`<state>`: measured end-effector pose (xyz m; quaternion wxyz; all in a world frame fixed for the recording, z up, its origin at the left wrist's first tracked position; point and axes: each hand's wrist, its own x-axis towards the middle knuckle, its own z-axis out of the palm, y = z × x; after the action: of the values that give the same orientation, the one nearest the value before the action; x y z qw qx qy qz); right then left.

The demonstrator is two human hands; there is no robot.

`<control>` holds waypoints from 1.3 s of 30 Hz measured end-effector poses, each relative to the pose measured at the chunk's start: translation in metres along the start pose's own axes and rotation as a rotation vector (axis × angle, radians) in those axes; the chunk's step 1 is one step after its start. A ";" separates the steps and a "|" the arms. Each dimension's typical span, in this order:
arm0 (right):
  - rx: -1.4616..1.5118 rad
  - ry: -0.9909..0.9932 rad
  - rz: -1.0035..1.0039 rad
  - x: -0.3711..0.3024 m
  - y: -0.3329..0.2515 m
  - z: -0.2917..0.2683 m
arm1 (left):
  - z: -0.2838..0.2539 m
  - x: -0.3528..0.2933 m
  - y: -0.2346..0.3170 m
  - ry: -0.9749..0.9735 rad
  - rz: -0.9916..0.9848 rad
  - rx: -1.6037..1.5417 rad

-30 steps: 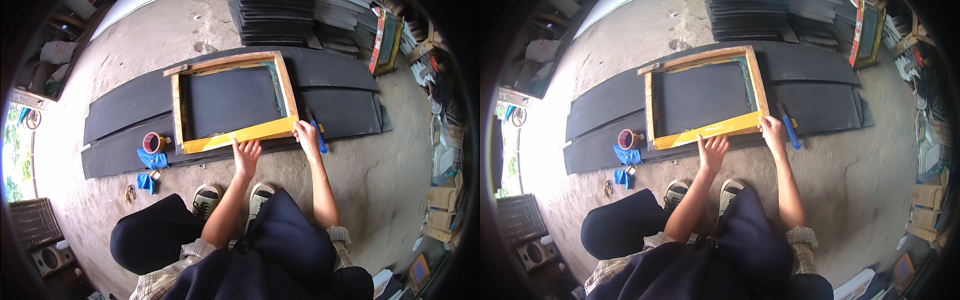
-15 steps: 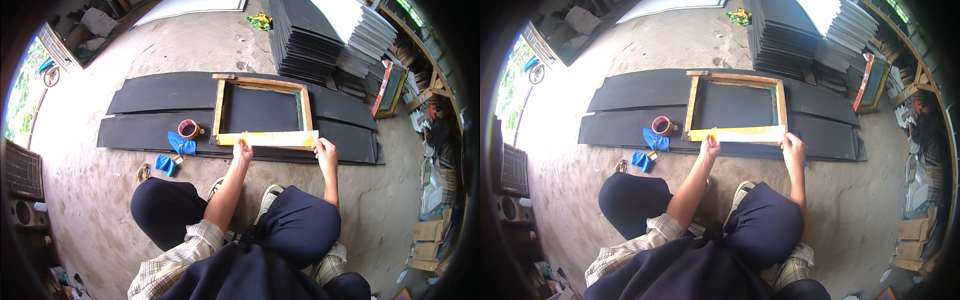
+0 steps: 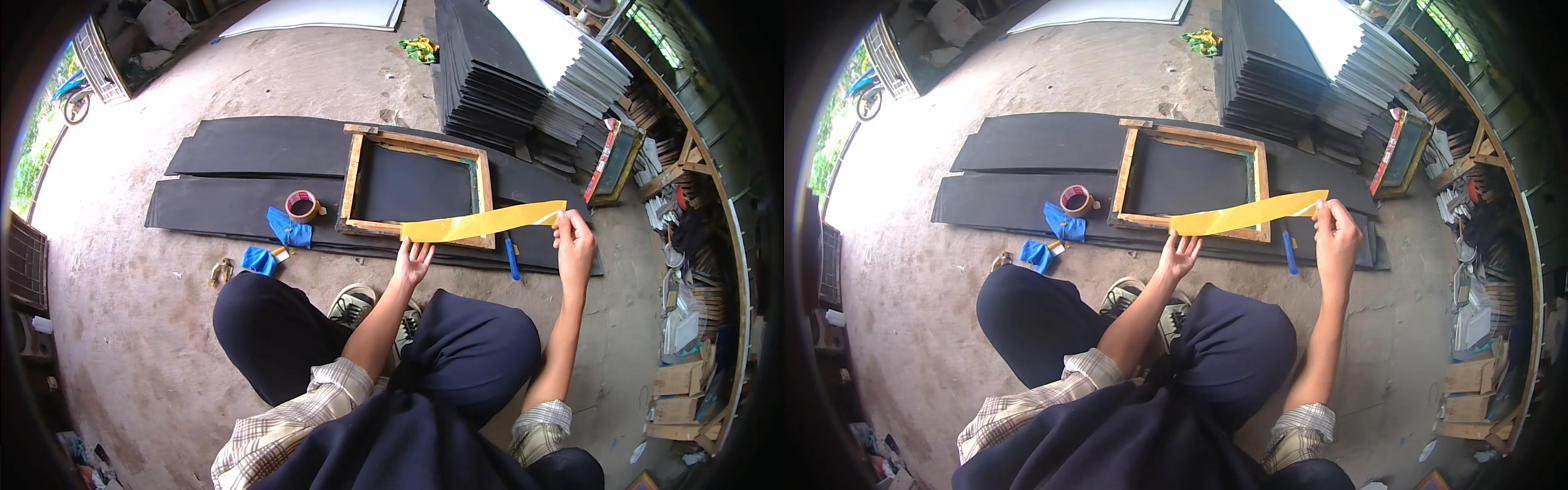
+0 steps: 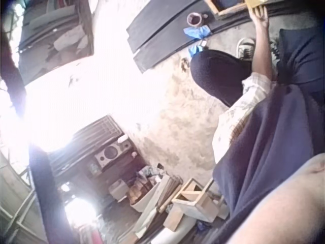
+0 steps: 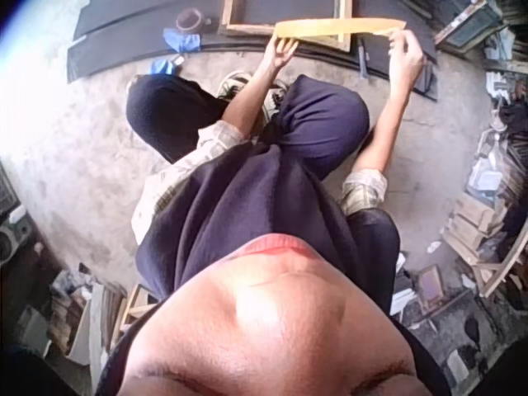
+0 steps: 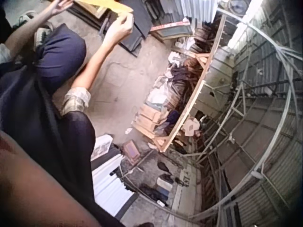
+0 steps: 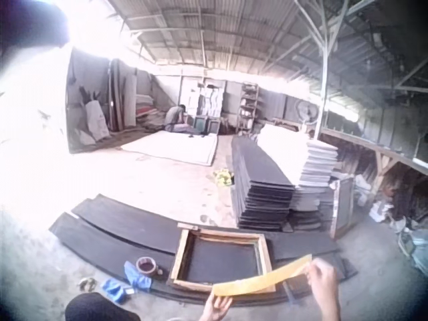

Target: The person sits on the floor and applies yellow masking tape to the edges of a wooden frame. They use a utility knife to cut the tape and smooth it down, repeating the process for different sides of the frame.

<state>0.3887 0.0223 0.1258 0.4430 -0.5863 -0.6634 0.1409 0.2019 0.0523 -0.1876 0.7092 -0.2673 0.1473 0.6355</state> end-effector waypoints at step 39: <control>0.427 0.097 0.347 0.007 0.185 0.167 | 0.268 -0.100 0.151 -0.257 1.299 1.253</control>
<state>0.3845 0.1341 -0.0964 0.5571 -0.5905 -0.4865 0.3230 0.0044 0.1295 0.0563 0.2382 0.3754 0.5069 0.7385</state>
